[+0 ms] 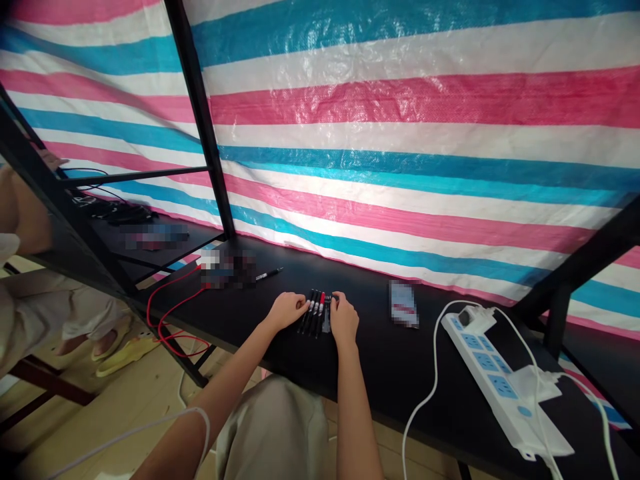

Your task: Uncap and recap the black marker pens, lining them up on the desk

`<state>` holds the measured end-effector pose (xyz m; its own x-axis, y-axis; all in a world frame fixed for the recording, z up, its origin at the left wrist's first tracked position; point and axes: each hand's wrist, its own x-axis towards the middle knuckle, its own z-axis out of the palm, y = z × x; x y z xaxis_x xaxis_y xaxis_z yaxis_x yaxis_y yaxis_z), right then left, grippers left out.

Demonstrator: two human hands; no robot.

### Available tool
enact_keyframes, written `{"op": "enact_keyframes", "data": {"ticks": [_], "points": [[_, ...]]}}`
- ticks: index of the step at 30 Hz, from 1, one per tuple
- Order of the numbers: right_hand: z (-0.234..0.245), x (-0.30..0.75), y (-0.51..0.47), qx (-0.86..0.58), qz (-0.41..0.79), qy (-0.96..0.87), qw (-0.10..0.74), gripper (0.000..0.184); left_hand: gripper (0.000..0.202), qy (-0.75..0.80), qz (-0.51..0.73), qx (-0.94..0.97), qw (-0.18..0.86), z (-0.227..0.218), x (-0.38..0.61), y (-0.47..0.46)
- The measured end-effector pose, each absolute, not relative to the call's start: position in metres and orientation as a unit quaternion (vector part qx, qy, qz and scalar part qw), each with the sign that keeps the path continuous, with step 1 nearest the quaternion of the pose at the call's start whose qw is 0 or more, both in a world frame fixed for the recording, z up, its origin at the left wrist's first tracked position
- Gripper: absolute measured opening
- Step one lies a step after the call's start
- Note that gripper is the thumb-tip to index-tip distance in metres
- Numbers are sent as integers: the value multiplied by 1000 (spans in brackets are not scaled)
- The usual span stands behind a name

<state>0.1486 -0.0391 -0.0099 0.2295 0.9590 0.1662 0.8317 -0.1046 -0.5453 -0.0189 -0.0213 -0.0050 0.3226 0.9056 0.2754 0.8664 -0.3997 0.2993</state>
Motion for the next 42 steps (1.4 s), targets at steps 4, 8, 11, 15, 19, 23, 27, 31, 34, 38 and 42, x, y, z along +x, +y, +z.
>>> {"op": "enact_keyframes", "data": {"ticks": [4,8,11,15,19,23,27,31,34,38,42], "points": [[-11,149,-39,-733,111,-613,273,30,35,539,200,817,44,-7,-20,-20],[-10,149,-39,-734,110,-616,266,30,28,546,205,812,32,-9,-19,-21],[-9,148,-40,-735,111,-616,261,30,27,551,203,808,32,-10,-18,-20],[-8,148,-40,-737,110,-614,259,30,24,550,205,810,14,-13,-18,-18],[-9,148,-40,-740,106,-612,260,31,19,600,231,763,-66,-15,-21,-15],[-11,149,-41,-744,100,-604,268,31,20,678,289,659,-150,-17,-34,-11],[-11,151,-41,-741,99,-602,280,32,38,733,289,589,-182,-22,-50,2],[-10,151,-41,-745,98,-598,279,31,39,762,240,574,-180,-23,-57,15],[-9,149,-41,-744,100,-600,277,31,33,763,193,585,-194,-18,-58,14],[-9,148,-42,-742,99,-604,274,31,32,757,178,598,-197,-15,-57,5],[-11,149,-41,-727,110,-599,318,32,30,719,178,647,-183,-15,-50,-1]]}}
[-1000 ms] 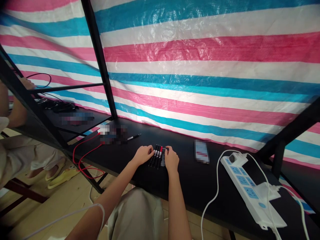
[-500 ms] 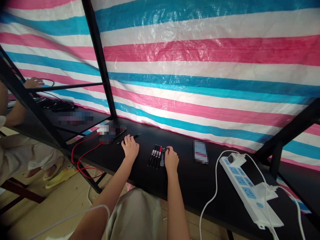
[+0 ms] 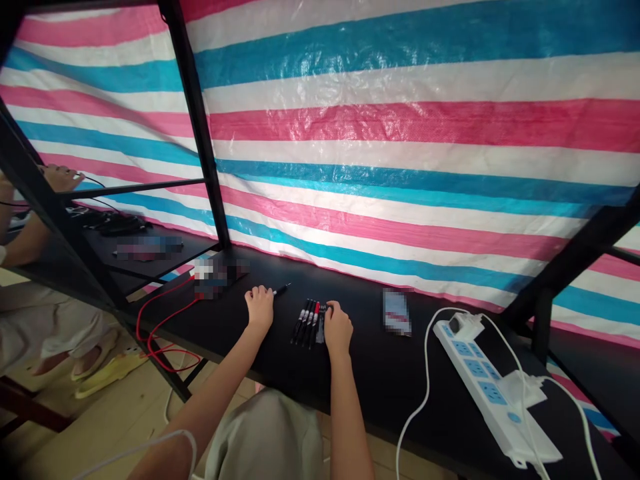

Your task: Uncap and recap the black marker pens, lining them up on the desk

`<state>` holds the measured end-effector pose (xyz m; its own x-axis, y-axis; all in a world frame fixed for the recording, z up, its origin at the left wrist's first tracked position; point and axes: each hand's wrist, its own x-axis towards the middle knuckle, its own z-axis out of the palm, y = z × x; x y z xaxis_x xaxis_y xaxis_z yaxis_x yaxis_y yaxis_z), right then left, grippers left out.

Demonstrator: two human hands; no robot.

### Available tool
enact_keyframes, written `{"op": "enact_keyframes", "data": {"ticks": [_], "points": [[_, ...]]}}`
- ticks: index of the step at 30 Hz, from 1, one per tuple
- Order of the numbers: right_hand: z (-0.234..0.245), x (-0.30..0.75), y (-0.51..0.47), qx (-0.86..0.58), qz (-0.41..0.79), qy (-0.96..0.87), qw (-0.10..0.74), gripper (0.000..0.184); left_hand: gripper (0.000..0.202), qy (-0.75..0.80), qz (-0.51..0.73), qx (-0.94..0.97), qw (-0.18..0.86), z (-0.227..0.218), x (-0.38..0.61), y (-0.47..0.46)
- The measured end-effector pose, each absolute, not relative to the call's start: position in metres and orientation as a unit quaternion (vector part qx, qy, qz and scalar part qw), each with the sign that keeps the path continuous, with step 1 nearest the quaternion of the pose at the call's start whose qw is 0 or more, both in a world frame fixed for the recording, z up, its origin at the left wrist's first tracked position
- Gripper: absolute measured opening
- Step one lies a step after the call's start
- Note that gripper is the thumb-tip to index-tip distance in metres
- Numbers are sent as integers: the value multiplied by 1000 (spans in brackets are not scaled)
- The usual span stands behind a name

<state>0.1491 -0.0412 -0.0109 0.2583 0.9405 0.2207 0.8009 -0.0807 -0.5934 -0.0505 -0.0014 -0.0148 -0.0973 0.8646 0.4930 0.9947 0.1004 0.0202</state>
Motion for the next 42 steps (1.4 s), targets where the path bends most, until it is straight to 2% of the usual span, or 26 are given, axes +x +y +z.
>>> {"op": "enact_keyframes", "data": {"ticks": [4,8,11,22,25,29,32,36,39,42], "points": [[-13,148,-37,-670,173,-585,423,32,28,-636,-219,-712,201,-9,-33,-10],[-13,145,-32,-556,319,-556,529,44,26,-556,-257,-762,209,-3,-15,-25],[-12,145,-29,-492,375,-532,578,49,24,-501,-261,-800,203,-1,-8,-34],[-14,150,-29,-476,383,-479,630,46,22,-488,-284,-806,179,2,-10,-39],[-16,154,-28,-493,360,-400,683,43,19,-506,-300,-790,172,2,-12,-37],[-22,168,-26,-547,265,-235,758,37,18,-536,-323,-763,163,1,-18,-33],[-26,175,-24,-557,245,-192,770,34,19,-562,-347,-734,156,1,-21,-30],[-28,173,-21,-532,308,-231,754,35,22,-586,-362,-711,143,0,-23,-28],[-29,168,-20,-557,318,-288,711,40,24,-593,-351,-713,129,-2,-23,-27],[-27,167,-24,-638,247,-347,641,41,27,-597,-322,-727,104,-5,-23,-25]]}}
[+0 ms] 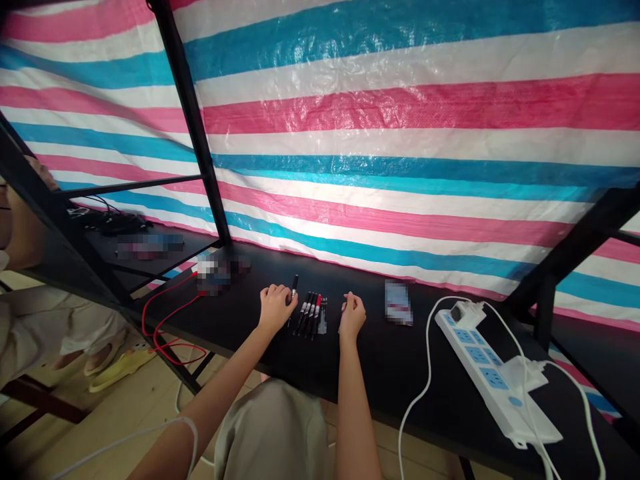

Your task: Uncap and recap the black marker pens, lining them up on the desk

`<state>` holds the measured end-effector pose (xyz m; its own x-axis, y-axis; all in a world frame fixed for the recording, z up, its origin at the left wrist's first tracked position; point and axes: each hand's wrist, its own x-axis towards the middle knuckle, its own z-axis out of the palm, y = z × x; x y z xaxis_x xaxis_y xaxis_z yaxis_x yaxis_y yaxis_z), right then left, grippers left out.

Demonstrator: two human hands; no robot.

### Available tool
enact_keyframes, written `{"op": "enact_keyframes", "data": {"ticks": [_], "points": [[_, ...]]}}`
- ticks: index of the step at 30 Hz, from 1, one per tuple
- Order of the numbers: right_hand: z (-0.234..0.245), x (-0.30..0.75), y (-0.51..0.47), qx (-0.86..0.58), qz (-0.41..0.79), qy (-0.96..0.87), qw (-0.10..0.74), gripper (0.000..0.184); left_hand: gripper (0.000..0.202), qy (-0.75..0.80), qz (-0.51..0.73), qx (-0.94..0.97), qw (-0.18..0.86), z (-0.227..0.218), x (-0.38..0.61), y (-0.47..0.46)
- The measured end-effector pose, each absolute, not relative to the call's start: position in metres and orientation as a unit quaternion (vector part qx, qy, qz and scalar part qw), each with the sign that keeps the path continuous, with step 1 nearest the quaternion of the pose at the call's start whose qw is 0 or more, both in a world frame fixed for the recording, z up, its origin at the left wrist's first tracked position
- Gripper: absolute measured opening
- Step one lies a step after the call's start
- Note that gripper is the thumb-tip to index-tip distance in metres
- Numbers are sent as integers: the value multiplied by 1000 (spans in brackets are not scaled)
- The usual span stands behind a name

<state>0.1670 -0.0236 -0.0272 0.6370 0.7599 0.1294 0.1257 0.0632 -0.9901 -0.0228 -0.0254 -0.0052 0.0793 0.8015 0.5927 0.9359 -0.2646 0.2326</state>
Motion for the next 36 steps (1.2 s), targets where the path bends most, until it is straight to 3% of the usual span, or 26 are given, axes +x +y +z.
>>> {"op": "enact_keyframes", "data": {"ticks": [5,8,24,36], "points": [[-20,167,-32,-744,170,-433,479,39,34,-600,-257,-756,50,-7,-21,-25],[-18,163,-33,-747,158,-486,425,40,33,-607,-239,-758,35,-6,-21,-26],[-14,153,-37,-731,134,-578,337,31,23,-559,-227,-798,13,-10,-21,-24],[-11,151,-39,-740,124,-570,335,34,29,-586,-201,-785,15,-13,-23,-19]]}}
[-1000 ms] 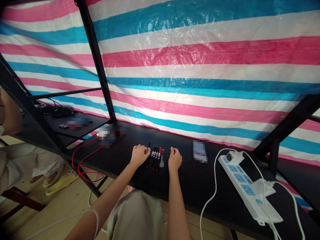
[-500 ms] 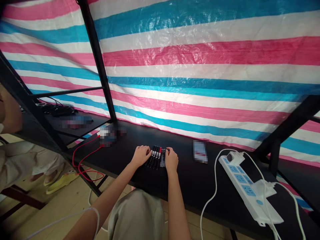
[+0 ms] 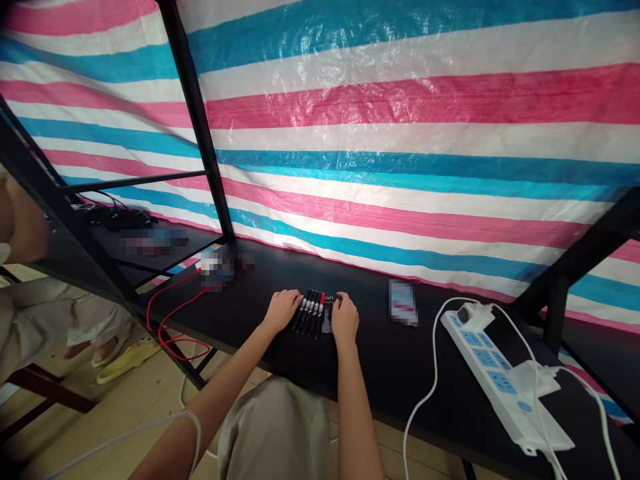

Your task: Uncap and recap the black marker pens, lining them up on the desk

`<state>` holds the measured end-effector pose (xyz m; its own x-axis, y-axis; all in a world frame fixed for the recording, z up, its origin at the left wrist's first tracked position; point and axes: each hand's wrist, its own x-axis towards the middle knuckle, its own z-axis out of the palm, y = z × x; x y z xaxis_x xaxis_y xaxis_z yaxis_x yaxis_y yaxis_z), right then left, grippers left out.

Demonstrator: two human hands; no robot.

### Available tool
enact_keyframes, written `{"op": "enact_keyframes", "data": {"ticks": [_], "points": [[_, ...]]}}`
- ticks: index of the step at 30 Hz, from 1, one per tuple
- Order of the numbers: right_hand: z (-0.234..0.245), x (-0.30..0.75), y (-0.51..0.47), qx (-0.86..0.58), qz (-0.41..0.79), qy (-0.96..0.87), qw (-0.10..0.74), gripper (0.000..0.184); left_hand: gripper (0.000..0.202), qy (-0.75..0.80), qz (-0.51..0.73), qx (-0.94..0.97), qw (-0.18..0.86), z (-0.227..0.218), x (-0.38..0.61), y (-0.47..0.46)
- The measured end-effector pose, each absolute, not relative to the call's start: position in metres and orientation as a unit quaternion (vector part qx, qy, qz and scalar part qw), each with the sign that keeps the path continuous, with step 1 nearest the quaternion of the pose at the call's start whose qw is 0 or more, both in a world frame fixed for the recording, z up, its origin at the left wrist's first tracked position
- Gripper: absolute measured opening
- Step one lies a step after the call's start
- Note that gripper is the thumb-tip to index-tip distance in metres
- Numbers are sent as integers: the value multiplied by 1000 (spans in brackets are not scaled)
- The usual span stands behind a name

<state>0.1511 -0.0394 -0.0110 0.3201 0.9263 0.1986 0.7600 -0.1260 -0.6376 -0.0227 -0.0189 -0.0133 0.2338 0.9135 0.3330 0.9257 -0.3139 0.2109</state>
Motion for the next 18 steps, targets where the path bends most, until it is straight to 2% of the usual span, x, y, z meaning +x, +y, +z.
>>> {"op": "enact_keyframes", "data": {"ticks": [6,18], "points": [[-12,153,-41,-776,100,-501,371,35,33,-622,-222,-750,20,-7,-27,-21],[-13,155,-40,-784,111,-496,355,30,31,-678,-217,-702,-29,-6,-29,-21]]}}
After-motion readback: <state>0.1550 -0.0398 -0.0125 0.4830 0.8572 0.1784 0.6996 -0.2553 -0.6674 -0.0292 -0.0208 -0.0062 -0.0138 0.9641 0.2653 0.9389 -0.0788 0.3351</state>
